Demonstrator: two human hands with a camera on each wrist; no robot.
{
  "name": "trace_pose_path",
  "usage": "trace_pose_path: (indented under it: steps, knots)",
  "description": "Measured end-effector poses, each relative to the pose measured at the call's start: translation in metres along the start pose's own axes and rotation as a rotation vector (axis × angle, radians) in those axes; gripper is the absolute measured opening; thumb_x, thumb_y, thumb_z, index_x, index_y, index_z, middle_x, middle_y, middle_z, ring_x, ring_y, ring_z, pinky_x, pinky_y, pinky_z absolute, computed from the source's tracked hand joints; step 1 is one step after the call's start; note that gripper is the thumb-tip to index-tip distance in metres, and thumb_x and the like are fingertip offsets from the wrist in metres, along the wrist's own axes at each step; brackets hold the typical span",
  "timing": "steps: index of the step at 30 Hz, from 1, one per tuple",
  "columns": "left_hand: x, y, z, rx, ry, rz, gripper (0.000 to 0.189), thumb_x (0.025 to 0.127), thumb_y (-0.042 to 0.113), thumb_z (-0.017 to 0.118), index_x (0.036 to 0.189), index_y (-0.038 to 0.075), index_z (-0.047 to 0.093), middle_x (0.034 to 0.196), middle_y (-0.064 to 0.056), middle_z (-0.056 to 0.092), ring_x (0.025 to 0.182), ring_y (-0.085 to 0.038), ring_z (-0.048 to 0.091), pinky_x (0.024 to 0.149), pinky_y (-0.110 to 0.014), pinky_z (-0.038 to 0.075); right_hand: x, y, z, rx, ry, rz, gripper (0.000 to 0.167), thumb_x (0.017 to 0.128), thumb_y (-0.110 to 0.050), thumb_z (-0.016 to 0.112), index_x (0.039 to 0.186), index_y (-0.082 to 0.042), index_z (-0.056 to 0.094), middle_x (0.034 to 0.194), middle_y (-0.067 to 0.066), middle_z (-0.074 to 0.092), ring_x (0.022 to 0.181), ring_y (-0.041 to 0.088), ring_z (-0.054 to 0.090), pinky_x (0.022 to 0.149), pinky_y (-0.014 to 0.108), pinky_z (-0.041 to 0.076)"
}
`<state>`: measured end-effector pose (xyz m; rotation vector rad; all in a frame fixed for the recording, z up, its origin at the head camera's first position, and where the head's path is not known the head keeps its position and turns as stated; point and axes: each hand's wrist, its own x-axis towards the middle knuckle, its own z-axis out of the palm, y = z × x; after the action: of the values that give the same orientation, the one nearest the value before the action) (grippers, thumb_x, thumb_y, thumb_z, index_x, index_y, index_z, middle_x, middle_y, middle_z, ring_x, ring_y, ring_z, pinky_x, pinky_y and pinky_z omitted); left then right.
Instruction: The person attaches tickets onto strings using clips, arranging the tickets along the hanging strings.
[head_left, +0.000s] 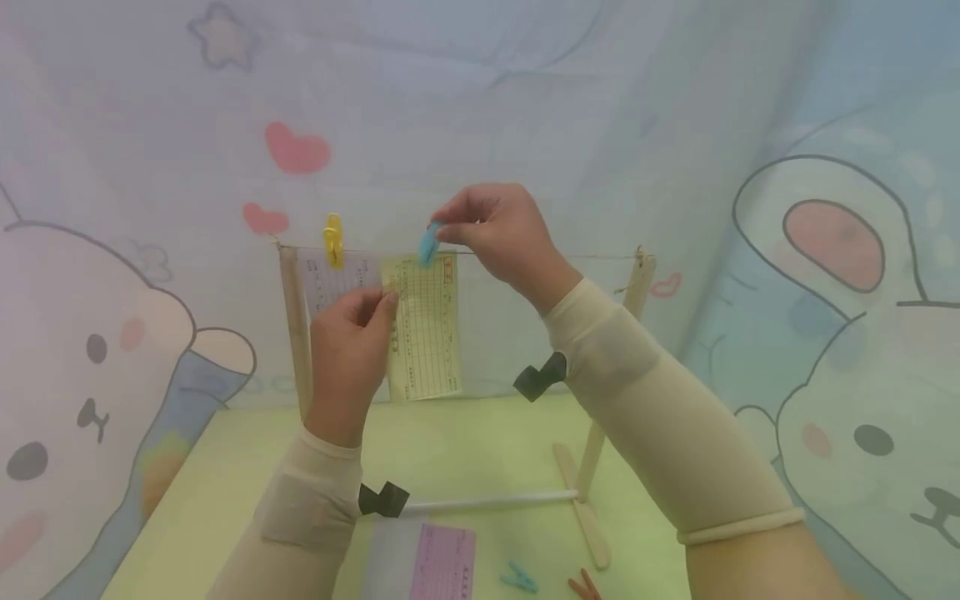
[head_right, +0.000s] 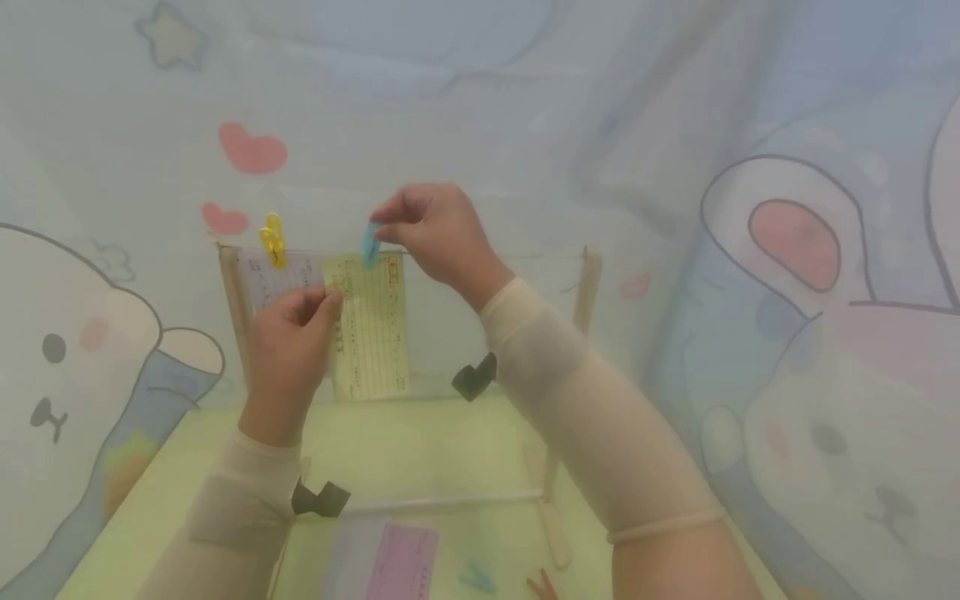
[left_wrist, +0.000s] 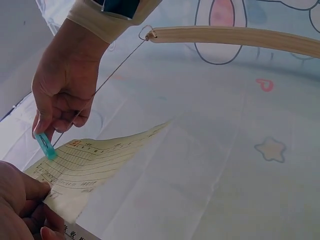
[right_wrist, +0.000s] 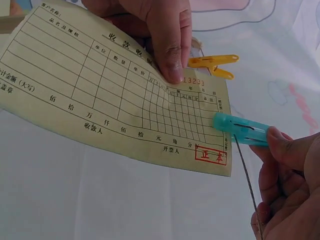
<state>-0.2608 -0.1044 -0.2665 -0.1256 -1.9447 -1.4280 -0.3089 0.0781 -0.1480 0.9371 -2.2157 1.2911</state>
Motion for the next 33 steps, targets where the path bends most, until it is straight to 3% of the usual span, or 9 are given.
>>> trace_pose_path:
  steps: [5,13,19,24,29,33]
  knots:
    - [0.002,0.001,0.001,-0.013,-0.013,-0.014,0.022,0.102,0.022,0.068,0.111,0.002,0.076,0.098,-0.008,0.075,0.082,-0.018,0.062,0.068,-0.022,0.052,0.003,0.002,0.001,-0.004,-0.052,0.043,0.007,0.090,-0.006,0.081,0.097,-0.008,0.080,0.095,0.000,0.078,0.094,0.013,0.068,0.083,0.032,0.054]
    - [0.003,-0.007,0.003,-0.011,0.003,0.000,0.018,0.101,0.018,0.070,0.107,0.002,0.077,0.096,-0.008,0.075,0.080,-0.018,0.062,0.068,-0.024,0.051,0.003,0.003,-0.004,-0.068,-0.219,0.074,0.021,0.090,-0.014,0.082,0.111,-0.015,0.077,0.100,-0.005,0.076,0.096,0.011,0.068,0.087,0.034,0.055]
    - [0.002,-0.011,0.002,-0.007,-0.013,-0.001,0.020,0.102,0.022,0.069,0.109,0.005,0.076,0.098,-0.006,0.075,0.084,-0.018,0.064,0.071,-0.026,0.053,0.001,0.006,-0.010,-0.165,-0.247,0.077,0.037,0.092,-0.026,0.081,0.128,-0.020,0.072,0.109,-0.009,0.074,0.101,0.006,0.067,0.092,0.035,0.054]
    - [0.001,-0.012,0.001,0.001,-0.018,-0.028,0.024,0.102,0.026,0.068,0.115,0.008,0.075,0.102,-0.003,0.075,0.087,-0.017,0.065,0.074,-0.029,0.056,-0.003,0.012,-0.015,-0.200,-0.200,0.058,0.049,0.093,-0.033,0.079,0.139,-0.023,0.066,0.123,-0.010,0.073,0.109,0.005,0.064,0.100,0.039,0.049]
    - [-0.001,-0.016,-0.001,0.017,0.014,0.033,0.023,0.102,0.026,0.069,0.116,0.009,0.075,0.102,-0.001,0.075,0.083,-0.015,0.066,0.071,-0.029,0.056,-0.019,0.013,-0.020,-0.209,-0.056,0.014,0.044,0.095,-0.035,0.075,0.137,-0.024,0.067,0.131,-0.011,0.069,0.119,0.005,0.059,0.109,0.040,0.043]
    - [-0.007,-0.021,-0.007,0.073,0.072,0.104,0.021,0.100,0.024,0.071,0.114,0.009,0.076,0.102,-0.001,0.075,0.079,-0.014,0.066,0.066,-0.026,0.053,-0.045,0.016,-0.024,-0.194,0.110,-0.159,0.036,0.096,-0.024,0.075,0.130,-0.015,0.071,0.129,-0.003,0.070,0.123,0.011,0.060,0.110,0.040,0.044]
